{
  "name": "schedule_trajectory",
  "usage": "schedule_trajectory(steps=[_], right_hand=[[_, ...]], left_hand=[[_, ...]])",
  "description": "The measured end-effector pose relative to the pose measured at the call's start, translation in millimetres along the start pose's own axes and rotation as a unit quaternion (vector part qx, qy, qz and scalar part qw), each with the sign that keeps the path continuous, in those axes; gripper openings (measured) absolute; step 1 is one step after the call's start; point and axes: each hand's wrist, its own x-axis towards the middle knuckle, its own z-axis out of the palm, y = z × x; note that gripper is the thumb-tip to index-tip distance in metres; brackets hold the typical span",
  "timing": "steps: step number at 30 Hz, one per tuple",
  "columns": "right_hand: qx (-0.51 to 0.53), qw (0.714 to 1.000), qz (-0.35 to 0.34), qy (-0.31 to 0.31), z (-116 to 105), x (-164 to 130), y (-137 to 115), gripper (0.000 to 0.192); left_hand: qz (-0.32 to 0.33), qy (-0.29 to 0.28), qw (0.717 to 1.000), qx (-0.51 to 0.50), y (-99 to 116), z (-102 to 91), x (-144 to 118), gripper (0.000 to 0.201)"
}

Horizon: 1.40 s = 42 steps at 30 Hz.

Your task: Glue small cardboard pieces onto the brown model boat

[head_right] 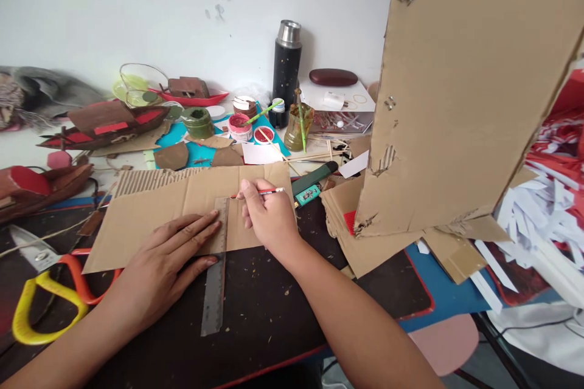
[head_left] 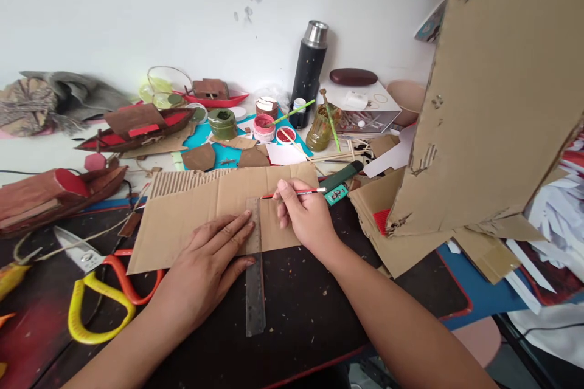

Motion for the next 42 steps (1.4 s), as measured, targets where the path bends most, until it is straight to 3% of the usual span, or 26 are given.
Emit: schedule_trajectory(steps=[42], right_hand=[[0.019, 1.0, 0.013, -0.004, -0.8, 3.3, 3.6, 0.053]], left_hand=[[0.011, 0.006, 1.0, 0.007, -0.7, -1.8, 1.1, 0.064]])
